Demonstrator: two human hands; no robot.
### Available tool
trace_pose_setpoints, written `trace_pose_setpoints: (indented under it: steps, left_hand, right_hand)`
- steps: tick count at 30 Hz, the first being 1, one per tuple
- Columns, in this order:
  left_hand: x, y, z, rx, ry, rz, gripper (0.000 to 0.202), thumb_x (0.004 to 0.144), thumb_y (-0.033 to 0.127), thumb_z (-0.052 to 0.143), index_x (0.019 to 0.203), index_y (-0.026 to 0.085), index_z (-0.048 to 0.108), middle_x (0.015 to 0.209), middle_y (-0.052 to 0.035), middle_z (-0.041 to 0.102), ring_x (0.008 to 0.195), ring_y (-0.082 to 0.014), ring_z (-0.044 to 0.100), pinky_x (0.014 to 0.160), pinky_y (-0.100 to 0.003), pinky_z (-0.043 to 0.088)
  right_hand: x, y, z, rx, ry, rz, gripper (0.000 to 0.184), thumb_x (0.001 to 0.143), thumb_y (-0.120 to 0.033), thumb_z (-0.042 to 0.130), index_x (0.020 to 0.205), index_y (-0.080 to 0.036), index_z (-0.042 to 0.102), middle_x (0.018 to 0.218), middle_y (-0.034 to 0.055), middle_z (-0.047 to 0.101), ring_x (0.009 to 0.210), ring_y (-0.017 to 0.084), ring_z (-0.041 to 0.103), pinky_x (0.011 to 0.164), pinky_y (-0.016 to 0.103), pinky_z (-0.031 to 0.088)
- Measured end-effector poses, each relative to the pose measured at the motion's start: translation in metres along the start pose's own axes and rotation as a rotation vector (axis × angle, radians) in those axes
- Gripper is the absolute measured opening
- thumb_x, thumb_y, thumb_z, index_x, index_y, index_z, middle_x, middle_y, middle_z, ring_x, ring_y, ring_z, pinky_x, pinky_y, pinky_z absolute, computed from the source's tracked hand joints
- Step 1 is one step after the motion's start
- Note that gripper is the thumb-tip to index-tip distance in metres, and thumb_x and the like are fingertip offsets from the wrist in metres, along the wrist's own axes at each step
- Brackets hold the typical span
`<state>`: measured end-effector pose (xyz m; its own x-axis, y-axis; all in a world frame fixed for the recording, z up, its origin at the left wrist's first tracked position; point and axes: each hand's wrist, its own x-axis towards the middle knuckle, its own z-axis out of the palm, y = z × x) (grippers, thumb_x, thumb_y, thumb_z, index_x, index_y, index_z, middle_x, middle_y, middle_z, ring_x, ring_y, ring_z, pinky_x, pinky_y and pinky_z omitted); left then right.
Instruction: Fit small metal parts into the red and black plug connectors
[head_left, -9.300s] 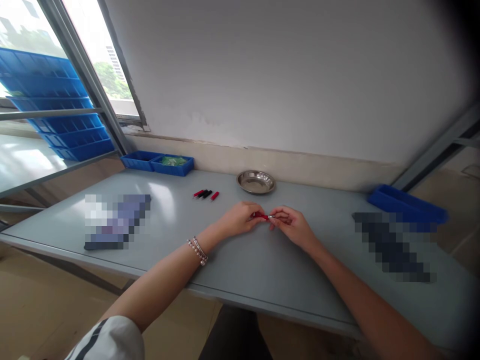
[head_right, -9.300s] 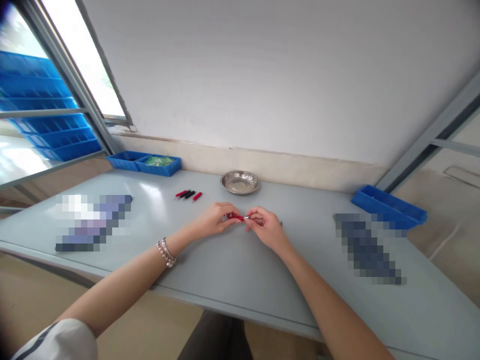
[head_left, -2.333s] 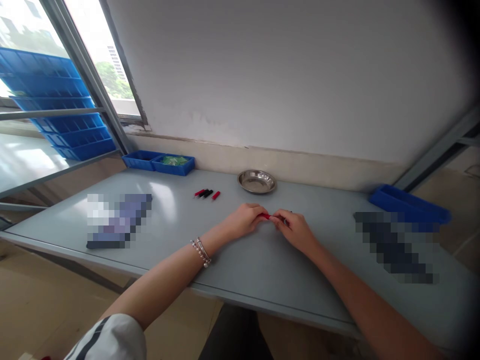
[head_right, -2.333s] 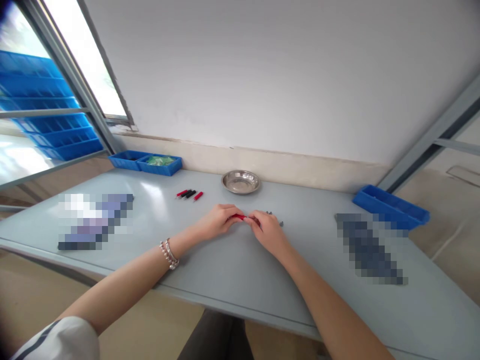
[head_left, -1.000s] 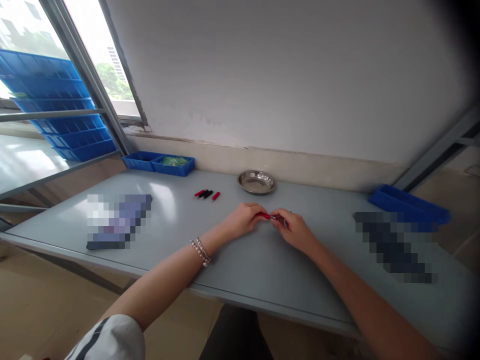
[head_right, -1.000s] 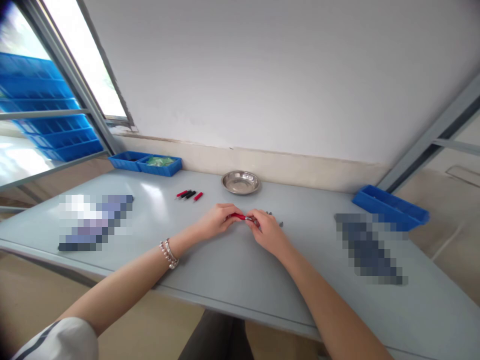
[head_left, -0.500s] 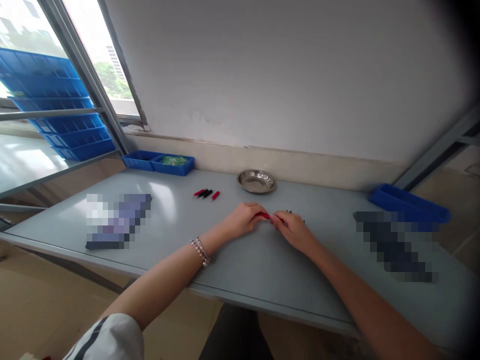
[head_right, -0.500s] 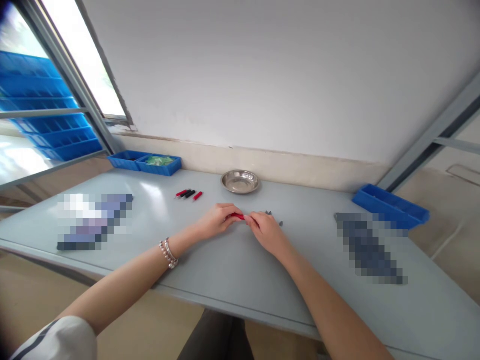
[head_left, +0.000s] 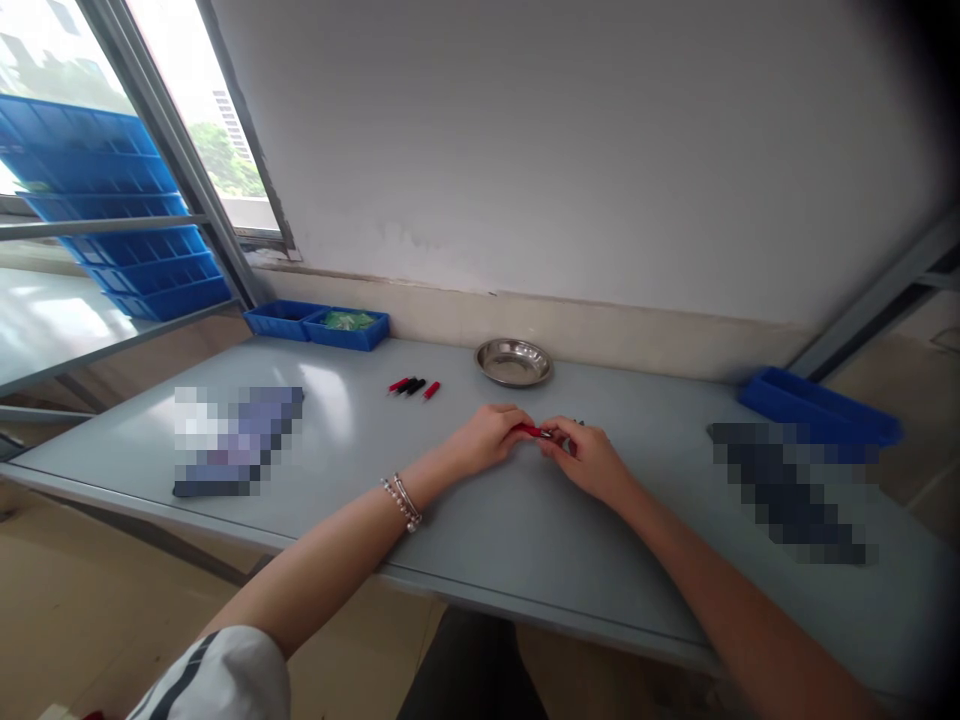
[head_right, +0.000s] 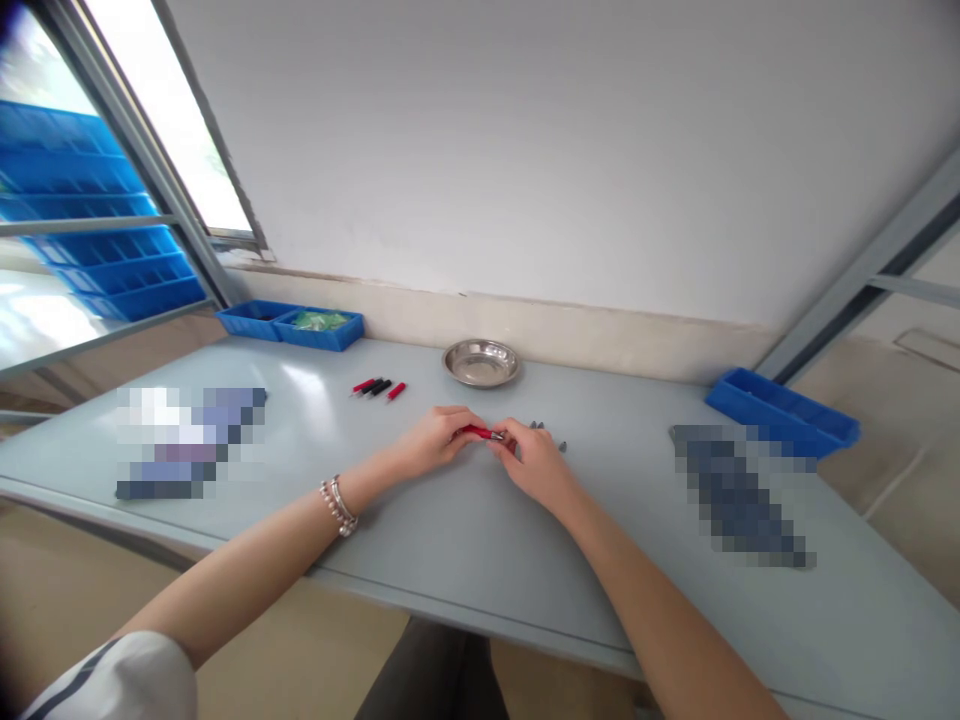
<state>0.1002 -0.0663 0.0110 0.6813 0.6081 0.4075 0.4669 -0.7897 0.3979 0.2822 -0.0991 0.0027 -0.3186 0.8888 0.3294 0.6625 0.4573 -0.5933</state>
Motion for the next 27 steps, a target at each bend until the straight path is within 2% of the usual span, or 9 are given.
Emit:
trace_pose_setpoints:
  steps: [3, 11, 17, 22, 27]
  left_hand:
    - [0.0000, -0.0002, -0.0003, -0.003, -0.008, -0.006, 0.020, 0.085, 0.027, 0.043, 0.091, 0.015, 0.058, 0.082, -0.0050, 0.061, 0.074, -0.0126, 0.056, 0.069, -0.023, 0.043]
    - [0.0003, 0.0009, -0.0009, -0.001, -0.026, 0.011, 0.019, 0.085, 0.026, 0.044, 0.091, 0.014, 0.058, 0.083, -0.0051, 0.060, 0.076, -0.0127, 0.056, 0.070, -0.022, 0.042]
    - [0.0006, 0.0029, -0.0015, -0.002, -0.010, 0.013, 0.018, 0.084, 0.026, 0.045, 0.089, 0.013, 0.057, 0.081, -0.0053, 0.060, 0.073, -0.0124, 0.055, 0.067, -0.022, 0.042]
    - [0.0005, 0.0037, -0.0016, 0.001, -0.003, 0.001, 0.019, 0.084, 0.026, 0.044, 0.089, 0.014, 0.057, 0.081, -0.0055, 0.060, 0.073, -0.0125, 0.055, 0.068, -0.022, 0.042]
    - [0.0004, 0.0028, -0.0005, -0.005, -0.001, -0.013, 0.019, 0.084, 0.026, 0.045, 0.091, 0.014, 0.058, 0.081, -0.0053, 0.060, 0.074, -0.0125, 0.056, 0.069, -0.022, 0.043]
  right_hand:
    - [-0.0003, 0.0000, -0.0004, 0.003, -0.011, 0.011, 0.016, 0.080, -0.030, 0.043, 0.083, -0.021, 0.056, 0.064, -0.0005, 0.062, 0.055, 0.012, 0.053, 0.059, 0.025, 0.040]
    - [0.0009, -0.0015, -0.0013, -0.041, -0.049, 0.025, 0.034, 0.085, -0.034, 0.033, 0.060, -0.020, 0.050, 0.056, -0.0002, 0.056, 0.053, 0.012, 0.050, 0.056, 0.024, 0.037]
    - [0.0008, 0.0011, 0.0015, 0.054, 0.023, 0.042, 0.020, 0.083, -0.037, 0.038, 0.085, -0.021, 0.049, 0.064, -0.0004, 0.060, 0.056, 0.013, 0.053, 0.058, 0.026, 0.040]
    - [0.0005, 0.0020, 0.0031, 0.147, 0.060, 0.066, 0.017, 0.079, -0.038, 0.045, 0.079, -0.021, 0.048, 0.066, 0.0001, 0.063, 0.058, 0.014, 0.057, 0.060, 0.027, 0.043]
    - [0.0011, 0.0063, 0.0038, 0.166, 0.048, 0.078, 0.013, 0.074, -0.033, 0.053, 0.081, -0.022, 0.051, 0.074, 0.0002, 0.066, 0.062, 0.014, 0.059, 0.060, 0.027, 0.044]
